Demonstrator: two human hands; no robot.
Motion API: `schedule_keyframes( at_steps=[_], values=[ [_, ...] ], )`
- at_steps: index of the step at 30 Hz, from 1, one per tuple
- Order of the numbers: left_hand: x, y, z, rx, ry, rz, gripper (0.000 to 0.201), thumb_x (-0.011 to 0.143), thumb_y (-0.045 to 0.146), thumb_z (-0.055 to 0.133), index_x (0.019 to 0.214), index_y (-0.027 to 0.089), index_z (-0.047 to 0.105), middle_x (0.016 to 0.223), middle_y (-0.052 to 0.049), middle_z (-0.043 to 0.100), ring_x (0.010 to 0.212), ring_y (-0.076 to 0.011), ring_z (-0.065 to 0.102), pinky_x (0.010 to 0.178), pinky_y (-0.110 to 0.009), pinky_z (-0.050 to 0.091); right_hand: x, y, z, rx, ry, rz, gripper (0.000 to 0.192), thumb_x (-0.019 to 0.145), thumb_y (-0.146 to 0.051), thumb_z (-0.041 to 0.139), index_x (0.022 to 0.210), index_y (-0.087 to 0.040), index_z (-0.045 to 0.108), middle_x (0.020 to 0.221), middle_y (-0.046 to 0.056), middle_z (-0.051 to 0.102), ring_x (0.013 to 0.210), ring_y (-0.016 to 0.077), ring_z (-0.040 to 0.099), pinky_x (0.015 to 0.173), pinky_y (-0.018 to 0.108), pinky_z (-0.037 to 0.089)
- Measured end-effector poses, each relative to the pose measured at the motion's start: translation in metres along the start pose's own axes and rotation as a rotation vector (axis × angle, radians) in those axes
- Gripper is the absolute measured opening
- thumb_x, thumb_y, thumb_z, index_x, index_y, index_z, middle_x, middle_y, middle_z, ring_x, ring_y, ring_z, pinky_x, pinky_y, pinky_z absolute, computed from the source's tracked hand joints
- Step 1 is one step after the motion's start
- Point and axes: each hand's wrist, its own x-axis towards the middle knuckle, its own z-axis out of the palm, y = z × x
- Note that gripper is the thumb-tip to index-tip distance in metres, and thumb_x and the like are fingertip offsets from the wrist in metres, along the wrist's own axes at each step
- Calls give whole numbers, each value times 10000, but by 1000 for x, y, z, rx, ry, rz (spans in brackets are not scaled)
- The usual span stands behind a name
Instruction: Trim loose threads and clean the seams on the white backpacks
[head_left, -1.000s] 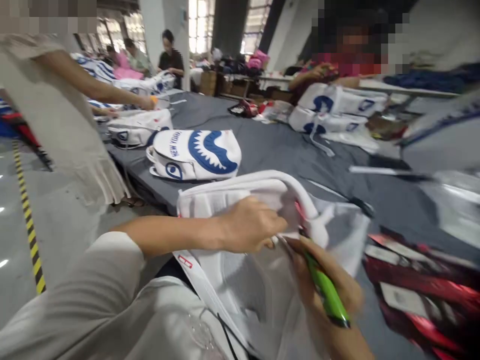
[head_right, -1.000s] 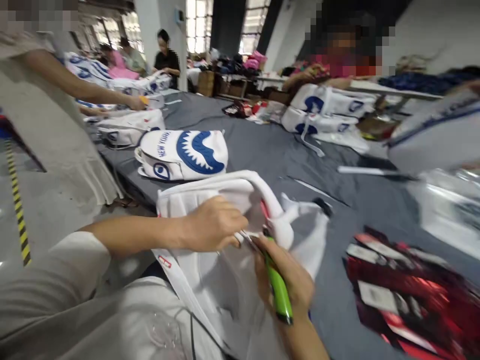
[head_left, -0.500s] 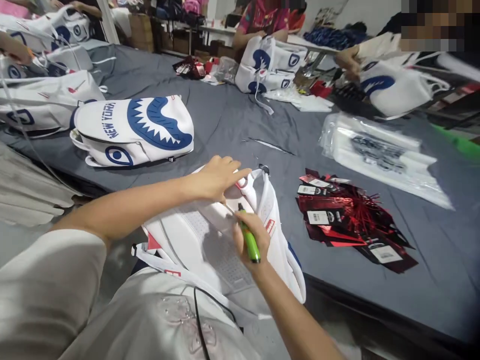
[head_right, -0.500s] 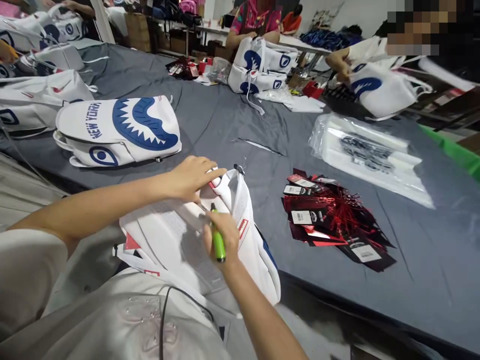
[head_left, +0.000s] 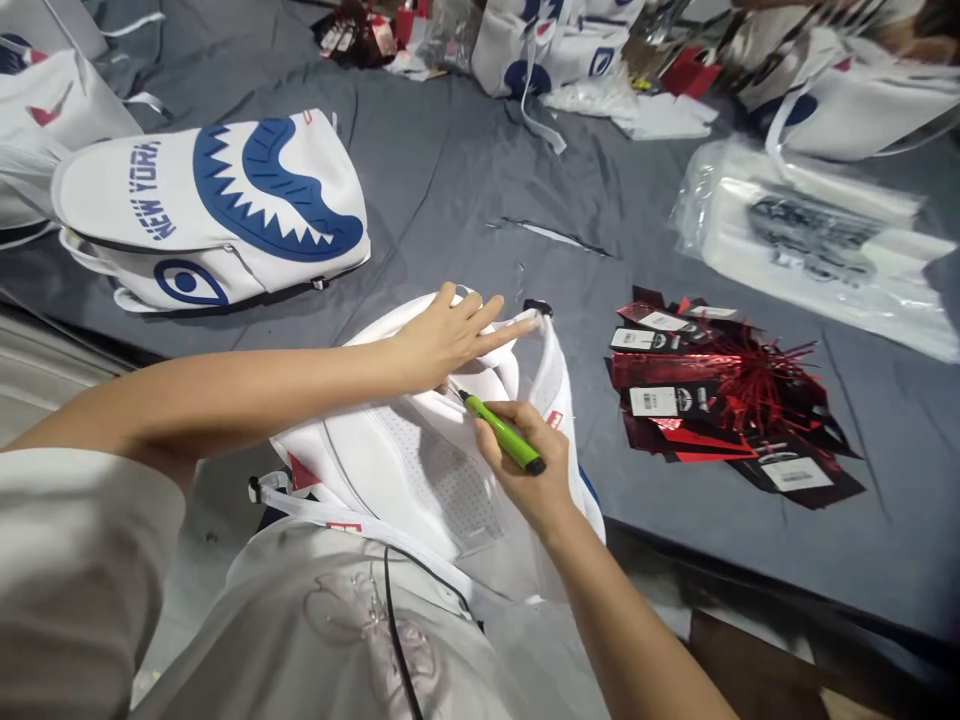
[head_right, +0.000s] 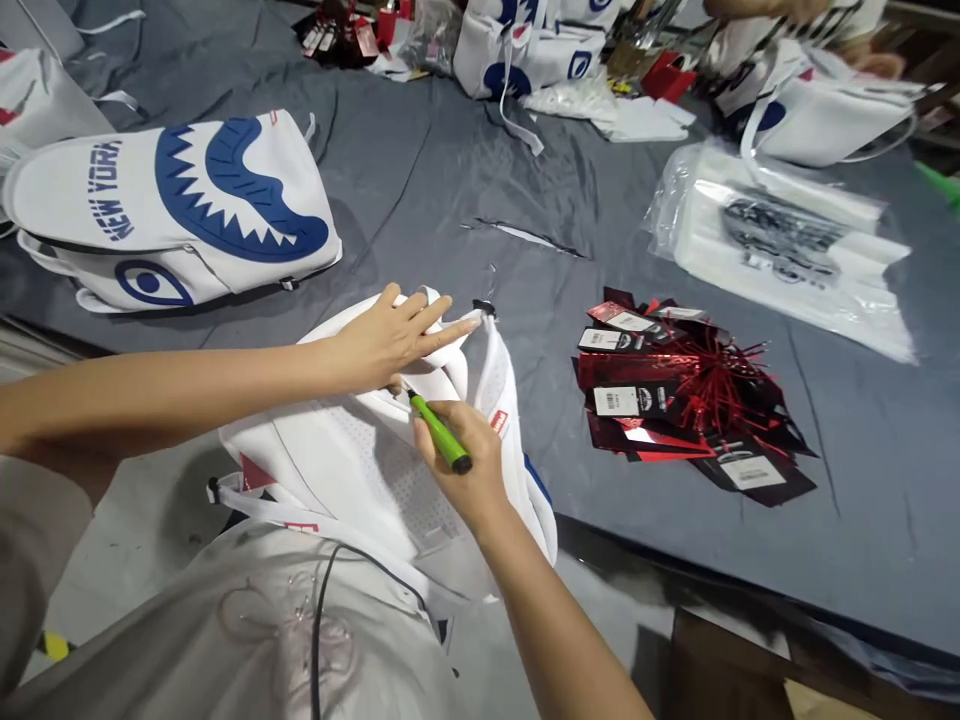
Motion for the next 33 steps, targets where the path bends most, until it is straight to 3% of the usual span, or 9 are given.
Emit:
schedule_keyframes(
  at_steps=[4,9,13,21,26,33],
  values=[
    [11,0,9,-42,24,6,903,858,305,679,1609,236,181,1565,-179,384,1334,-391,436,1100,-569,315,13,4,-21,90,-210,43,248,902,-328,670,1121,-216,698,1082,75,771,922,226,746,840,380,605],
    [15,-3,10,-48,15,-7,784,898,303,643,1579,192,270,1548,-187,401,1321,-380,448,1082,-546,334,33,-2,-27,-30,-388,58,260,934,-321,620,1136,-200,730,1053,71,780,909,234,742,822,378,595],
    [18,-4,10,-111,9,-28,741,907,330,631,1562,206,309,1574,-177,368,1335,-388,437,1095,-558,321,39,-4,-21,-233,-422,-28,266,931,-241,570,1140,-188,725,957,84,778,838,252,737,767,390,579],
    [25,-7,16,-174,4,-39,697,920,383,615,1547,246,345,1563,-145,393,1359,-392,426,1131,-590,280,44,0,-13,-220,-394,-99,259,934,-232,569,1149,-158,693,951,83,774,832,237,730,797,379,548],
    [24,-7,12,-146,-38,-48,711,946,442,554,1581,270,284,1602,-121,348,1395,-379,397,1145,-560,285,51,-8,-15,-314,-473,-55,250,931,-215,555,1114,-150,713,873,80,768,775,240,725,772,373,536],
    [24,-8,7,-136,-94,-50,721,963,433,513,1604,279,220,1632,-113,305,1425,-371,362,1156,-558,270,53,-9,-17,-290,-476,-32,254,925,-211,564,1114,-151,723,929,88,777,802,249,733,723,345,539]
  ],
)
